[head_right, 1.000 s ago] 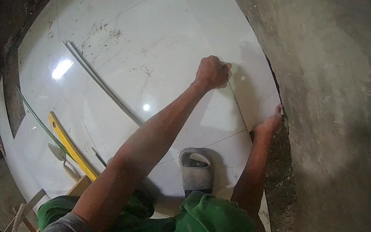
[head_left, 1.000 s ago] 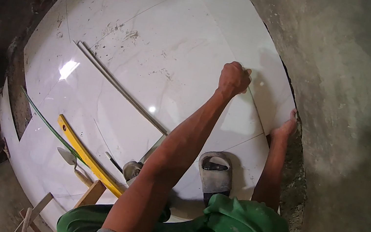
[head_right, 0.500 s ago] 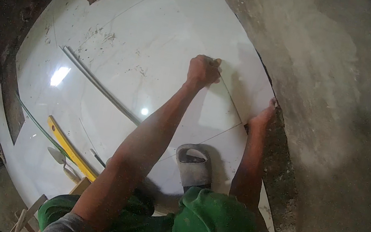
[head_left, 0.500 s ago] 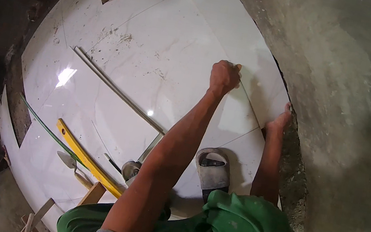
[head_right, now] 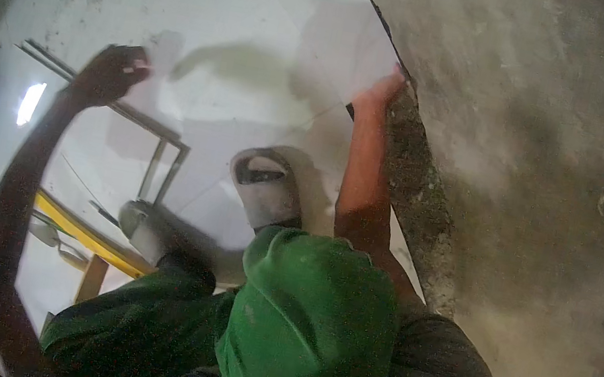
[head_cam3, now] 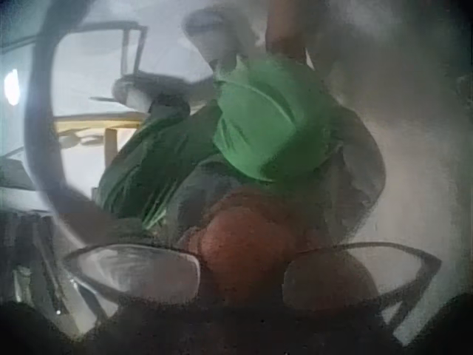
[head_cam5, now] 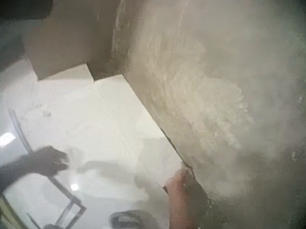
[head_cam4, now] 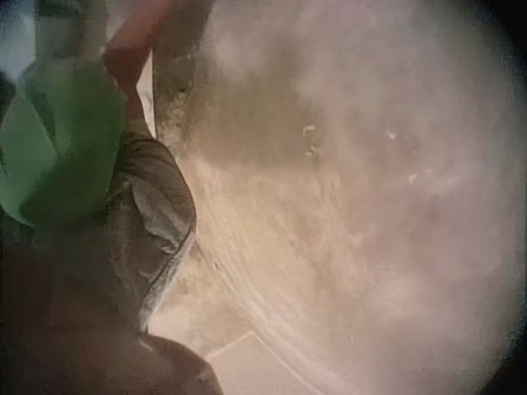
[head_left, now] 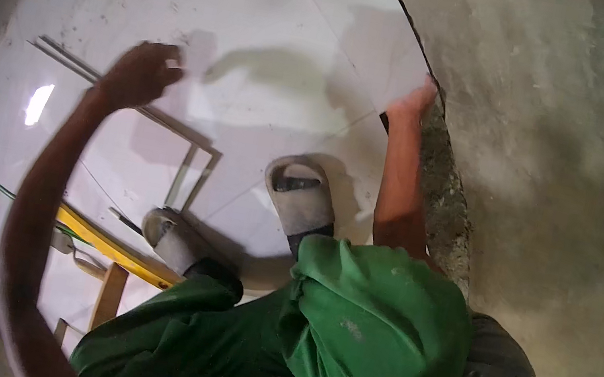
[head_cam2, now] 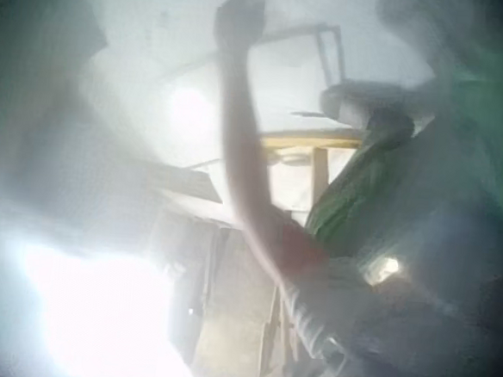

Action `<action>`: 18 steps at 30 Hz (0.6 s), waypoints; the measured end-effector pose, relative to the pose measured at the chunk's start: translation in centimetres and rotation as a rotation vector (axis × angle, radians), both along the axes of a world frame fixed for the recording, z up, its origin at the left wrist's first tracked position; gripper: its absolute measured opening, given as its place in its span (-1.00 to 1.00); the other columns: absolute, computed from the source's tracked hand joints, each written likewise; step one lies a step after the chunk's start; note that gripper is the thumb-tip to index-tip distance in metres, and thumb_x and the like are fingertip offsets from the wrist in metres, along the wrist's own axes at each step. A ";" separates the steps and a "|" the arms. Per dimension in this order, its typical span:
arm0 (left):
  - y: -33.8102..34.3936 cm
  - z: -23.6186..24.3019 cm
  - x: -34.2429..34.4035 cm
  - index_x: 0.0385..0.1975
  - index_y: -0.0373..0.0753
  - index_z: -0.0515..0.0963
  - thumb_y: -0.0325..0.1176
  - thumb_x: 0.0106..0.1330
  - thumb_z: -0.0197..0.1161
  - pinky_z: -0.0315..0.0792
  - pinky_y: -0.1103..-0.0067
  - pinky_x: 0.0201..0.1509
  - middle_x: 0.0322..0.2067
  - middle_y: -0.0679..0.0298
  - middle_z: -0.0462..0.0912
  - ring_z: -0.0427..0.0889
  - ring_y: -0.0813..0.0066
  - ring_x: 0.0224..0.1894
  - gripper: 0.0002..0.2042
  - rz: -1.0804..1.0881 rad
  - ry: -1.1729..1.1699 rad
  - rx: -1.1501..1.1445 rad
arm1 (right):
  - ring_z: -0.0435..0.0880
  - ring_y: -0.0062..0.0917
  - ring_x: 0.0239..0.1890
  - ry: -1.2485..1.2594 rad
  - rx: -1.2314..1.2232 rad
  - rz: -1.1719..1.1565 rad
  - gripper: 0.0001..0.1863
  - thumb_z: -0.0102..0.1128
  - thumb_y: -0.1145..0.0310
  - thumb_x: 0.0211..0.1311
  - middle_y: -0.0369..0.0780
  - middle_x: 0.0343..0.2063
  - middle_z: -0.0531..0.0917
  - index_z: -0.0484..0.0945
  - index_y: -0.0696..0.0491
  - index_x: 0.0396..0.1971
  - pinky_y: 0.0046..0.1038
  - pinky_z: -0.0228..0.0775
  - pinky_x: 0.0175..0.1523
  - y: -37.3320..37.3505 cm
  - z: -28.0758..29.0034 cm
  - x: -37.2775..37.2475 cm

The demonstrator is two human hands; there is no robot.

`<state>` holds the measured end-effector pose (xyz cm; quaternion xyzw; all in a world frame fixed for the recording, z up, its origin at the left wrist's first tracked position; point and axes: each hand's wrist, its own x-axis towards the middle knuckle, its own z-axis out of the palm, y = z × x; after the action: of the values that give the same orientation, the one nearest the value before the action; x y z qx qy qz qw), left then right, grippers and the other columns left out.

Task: The person carries tiles into a room, places a tile piece against a wall edge to check the fit, uses a spirit level to verify alignment, and then uses a hammer and chisel to chip away at the concrete substrate.

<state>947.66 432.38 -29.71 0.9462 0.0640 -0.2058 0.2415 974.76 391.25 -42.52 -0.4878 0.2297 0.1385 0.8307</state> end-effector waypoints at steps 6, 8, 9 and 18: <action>0.6 7.1 -9.2 -0.30 -0.35 0.53 -0.36 0.37 0.12 0.50 0.31 -0.22 -0.42 0.01 0.64 0.64 0.07 -0.36 -0.84 0.251 0.097 -0.017 | 0.47 -0.20 0.20 0.057 -0.218 -0.047 -0.45 -0.21 0.09 0.38 -0.09 0.20 0.49 0.43 0.16 0.18 -0.19 0.25 0.31 0.8 3.3 -1.7; 1.7 5.3 -11.4 -0.31 -0.36 0.52 -0.39 0.38 0.10 0.51 0.35 -0.26 -0.44 0.03 0.63 0.62 0.11 -0.41 -0.84 0.282 0.093 -0.086 | 0.46 -0.19 0.20 0.007 -0.223 -0.064 -0.43 -0.20 0.06 0.36 -0.09 0.21 0.48 0.43 0.15 0.19 -0.18 0.24 0.32 -0.2 3.3 -1.1; 1.7 4.0 -12.7 -0.32 -0.37 0.52 -0.40 0.39 0.07 0.50 0.38 -0.28 -0.47 0.05 0.61 0.61 0.17 -0.44 -0.84 0.323 0.025 -0.156 | 0.46 -0.18 0.20 -0.028 -0.216 -0.068 -0.40 -0.20 0.04 0.34 -0.09 0.21 0.48 0.43 0.14 0.19 -0.16 0.23 0.32 -0.3 3.0 -0.7; 1.4 -0.5 -17.2 -0.29 -0.44 0.54 -0.38 0.40 0.03 0.49 0.33 -0.26 -0.42 -0.07 0.65 0.60 0.11 -0.46 -0.78 0.364 -0.079 -0.239 | 0.51 -0.18 0.17 0.066 -0.248 -0.089 -0.48 -0.11 0.17 0.23 -0.13 0.09 0.58 0.49 0.15 0.10 -0.18 0.30 0.30 1.4 2.3 -2.0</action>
<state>930.45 433.80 -30.24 0.8911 0.1992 -0.1277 0.3873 972.77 392.67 -40.27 -0.5714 0.2938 0.0878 0.7613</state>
